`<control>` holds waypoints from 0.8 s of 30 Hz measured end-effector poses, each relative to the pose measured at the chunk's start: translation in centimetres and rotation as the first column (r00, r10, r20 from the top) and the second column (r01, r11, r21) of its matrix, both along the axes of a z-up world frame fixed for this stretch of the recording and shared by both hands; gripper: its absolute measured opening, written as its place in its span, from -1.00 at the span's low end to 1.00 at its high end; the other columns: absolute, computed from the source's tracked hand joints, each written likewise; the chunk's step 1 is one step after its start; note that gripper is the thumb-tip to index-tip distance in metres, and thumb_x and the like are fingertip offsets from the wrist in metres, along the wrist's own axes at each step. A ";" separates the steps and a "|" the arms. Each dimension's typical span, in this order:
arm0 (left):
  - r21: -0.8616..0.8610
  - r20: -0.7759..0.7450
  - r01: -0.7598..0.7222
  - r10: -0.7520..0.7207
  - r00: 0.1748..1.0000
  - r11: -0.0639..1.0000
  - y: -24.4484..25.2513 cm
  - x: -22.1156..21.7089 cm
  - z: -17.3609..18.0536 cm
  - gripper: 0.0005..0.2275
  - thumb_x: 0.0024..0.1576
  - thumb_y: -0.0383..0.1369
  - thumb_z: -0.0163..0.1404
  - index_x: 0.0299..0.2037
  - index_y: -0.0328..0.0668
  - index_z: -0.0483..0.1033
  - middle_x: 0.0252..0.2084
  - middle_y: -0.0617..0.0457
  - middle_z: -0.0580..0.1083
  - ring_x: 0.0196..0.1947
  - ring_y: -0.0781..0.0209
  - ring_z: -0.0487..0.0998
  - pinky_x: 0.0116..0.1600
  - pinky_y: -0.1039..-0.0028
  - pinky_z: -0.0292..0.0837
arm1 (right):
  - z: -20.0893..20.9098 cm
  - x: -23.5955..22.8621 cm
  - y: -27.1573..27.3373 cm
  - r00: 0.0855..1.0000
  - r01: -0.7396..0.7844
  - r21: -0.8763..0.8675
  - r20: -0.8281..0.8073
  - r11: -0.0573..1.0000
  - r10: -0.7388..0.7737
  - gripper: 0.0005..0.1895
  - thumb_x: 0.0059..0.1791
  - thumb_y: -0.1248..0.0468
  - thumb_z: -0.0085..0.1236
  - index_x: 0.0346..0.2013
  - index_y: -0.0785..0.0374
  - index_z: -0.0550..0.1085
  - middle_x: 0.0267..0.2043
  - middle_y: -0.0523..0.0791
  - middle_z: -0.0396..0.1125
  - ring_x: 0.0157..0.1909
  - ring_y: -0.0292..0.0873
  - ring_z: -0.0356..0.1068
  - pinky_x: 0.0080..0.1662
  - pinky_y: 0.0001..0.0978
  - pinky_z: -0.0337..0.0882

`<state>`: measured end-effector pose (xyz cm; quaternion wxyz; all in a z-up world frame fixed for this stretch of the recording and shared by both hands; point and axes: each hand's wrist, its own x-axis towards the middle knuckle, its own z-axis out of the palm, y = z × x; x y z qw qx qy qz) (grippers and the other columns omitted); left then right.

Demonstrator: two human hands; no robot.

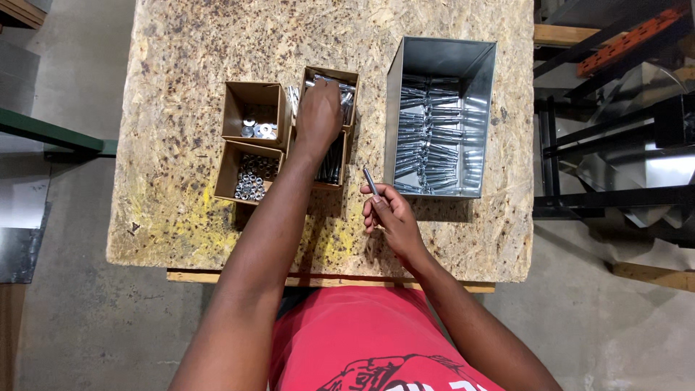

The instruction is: The person repeatedly picks bolts from a metal bin and washers from a cardboard box, then threads the washers onto the bolts by hand. The assembled fasteners are placed back into the metal bin. The person continues this repetitive assembly cycle throughout the clip.

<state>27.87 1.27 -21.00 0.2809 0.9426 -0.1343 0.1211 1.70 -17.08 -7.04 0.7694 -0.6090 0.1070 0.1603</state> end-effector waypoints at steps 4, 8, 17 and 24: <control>-0.152 -0.132 -0.004 -0.017 0.991 0.988 0.8 -2.1 5.5 -0.88 0.19 -0.45 0.33 -0.18 -0.14 0.63 -0.22 -0.14 0.55 -0.08 -0.45 0.71 0.06 -0.20 0.64 | 0.9 0.5 -0.1 1.000 0.019 -0.001 -0.004 1.000 -0.019 -0.63 0.38 0.23 -0.07 0.39 0.39 0.49 -0.21 -0.06 0.46 -0.24 -0.26 0.55 -0.21 -0.44 0.70; -0.487 -0.172 0.004 -0.100 0.980 0.874 1.5 -6.2 11.2 -0.92 0.43 -0.46 0.22 0.06 -0.24 0.66 -0.04 -0.23 0.67 0.05 -0.27 0.73 0.24 -0.03 0.64 | 0.9 0.9 -0.8 0.999 0.046 -0.032 0.000 0.998 -0.046 -0.62 0.39 0.21 -0.05 0.38 0.42 0.51 -0.24 -0.08 0.43 -0.26 -0.25 0.50 -0.22 -0.42 0.67; -0.708 -0.076 0.230 -0.397 0.915 0.667 4.2 -14.7 18.8 -0.77 0.34 -0.27 0.40 0.06 -0.27 0.79 -0.03 -0.26 0.69 0.01 -0.24 0.77 0.21 0.00 0.70 | 3.3 2.5 -3.1 0.933 0.259 -0.081 0.278 0.962 -0.228 -0.68 0.32 0.32 0.14 0.30 0.45 0.60 0.02 0.04 0.55 -0.37 -0.33 0.44 -0.24 -0.43 0.63; -0.568 -0.033 0.359 -0.456 0.889 0.741 5.1 -17.6 24.5 -0.82 0.36 -0.40 0.36 0.06 -0.35 0.77 -0.10 -0.34 0.69 -0.11 -0.22 0.75 0.04 0.06 0.74 | 6.8 2.9 -1.7 0.885 0.186 -0.380 0.466 0.906 0.013 -0.80 0.22 0.32 0.34 0.09 0.26 0.80 -0.23 -0.09 0.48 -0.29 -0.33 0.36 -0.14 -0.41 0.46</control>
